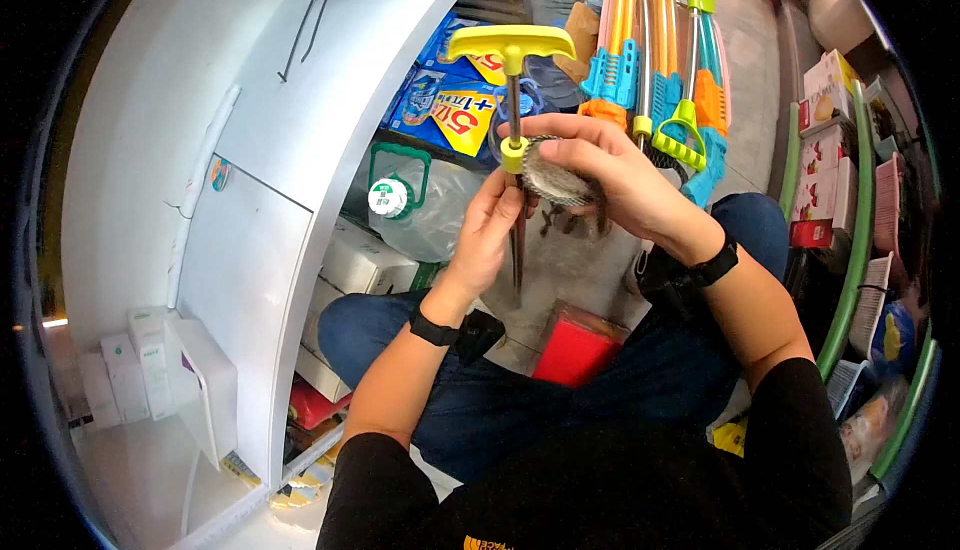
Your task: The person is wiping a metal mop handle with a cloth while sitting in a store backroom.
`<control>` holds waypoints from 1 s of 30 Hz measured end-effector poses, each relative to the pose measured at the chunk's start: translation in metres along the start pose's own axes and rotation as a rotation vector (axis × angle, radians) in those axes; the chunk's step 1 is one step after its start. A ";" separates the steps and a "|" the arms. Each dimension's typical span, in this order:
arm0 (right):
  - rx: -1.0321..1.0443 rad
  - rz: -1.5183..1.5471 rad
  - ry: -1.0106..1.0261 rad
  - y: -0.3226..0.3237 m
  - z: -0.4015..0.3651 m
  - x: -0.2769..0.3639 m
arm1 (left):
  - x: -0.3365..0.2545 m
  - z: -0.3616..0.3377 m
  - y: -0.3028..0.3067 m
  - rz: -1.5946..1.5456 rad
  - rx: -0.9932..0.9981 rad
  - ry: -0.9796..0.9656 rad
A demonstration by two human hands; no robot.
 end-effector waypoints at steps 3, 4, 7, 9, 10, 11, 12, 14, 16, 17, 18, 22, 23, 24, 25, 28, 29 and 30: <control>-0.058 -0.086 -0.004 0.005 0.002 -0.007 | 0.001 0.002 0.002 0.109 -0.064 -0.087; -0.064 -0.123 -0.010 0.006 0.002 -0.007 | 0.000 0.001 0.002 0.161 -0.089 -0.113; -0.059 -0.138 0.004 0.006 0.004 -0.010 | -0.002 -0.001 0.003 0.311 -0.161 -0.193; -0.048 -0.114 0.025 0.005 0.004 -0.012 | -0.006 -0.003 0.002 0.495 -0.205 -0.256; -0.050 -0.093 -0.017 0.005 0.003 -0.014 | -0.002 -0.003 0.002 0.457 -0.179 -0.248; -0.052 -0.072 -0.059 0.005 0.002 -0.015 | 0.003 -0.004 0.005 0.420 -0.153 -0.240; -0.056 -0.051 -0.098 0.005 0.000 -0.017 | 0.000 -0.003 0.001 0.383 -0.126 -0.233; 0.035 -0.007 -0.018 0.003 0.005 -0.011 | -0.001 -0.007 -0.006 0.236 -0.091 -0.156; 0.060 0.019 -0.022 0.002 0.005 -0.008 | 0.004 -0.007 -0.010 0.182 0.031 -0.079; 0.069 0.079 -0.058 0.002 0.003 -0.008 | 0.008 -0.007 -0.012 0.116 0.091 -0.048; 0.079 0.139 -0.094 0.003 0.003 -0.008 | 0.009 -0.006 -0.017 0.049 0.150 -0.017; -0.100 0.154 -0.076 0.031 0.008 -0.008 | 0.004 -0.006 -0.026 -0.106 0.292 0.117; -0.188 0.136 -0.061 0.038 0.007 -0.007 | 0.004 -0.004 -0.025 -0.110 0.284 0.120; -0.227 0.056 -0.047 0.049 0.007 -0.007 | 0.006 -0.003 -0.023 -0.144 0.260 0.127; -0.250 0.095 -0.035 0.055 0.009 -0.010 | 0.008 -0.001 -0.020 -0.152 0.236 0.132; -0.353 0.322 -0.041 0.061 0.011 -0.017 | 0.015 0.001 -0.012 -0.154 0.157 0.151; -0.299 0.393 -0.054 0.058 0.013 -0.018 | 0.018 0.001 -0.008 -0.139 0.129 0.156; -0.244 0.464 -0.066 0.057 0.014 -0.017 | 0.021 0.002 -0.006 -0.124 0.101 0.160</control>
Point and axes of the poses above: each hand's wrist, its own z-axis towards the middle knuckle, its own y-axis out of the back of the hand, x = y × z, the point moved 9 cm from there along z, towards the middle knuckle, and after that the axes turned 7 degrees about y, right-handed, at the moved point
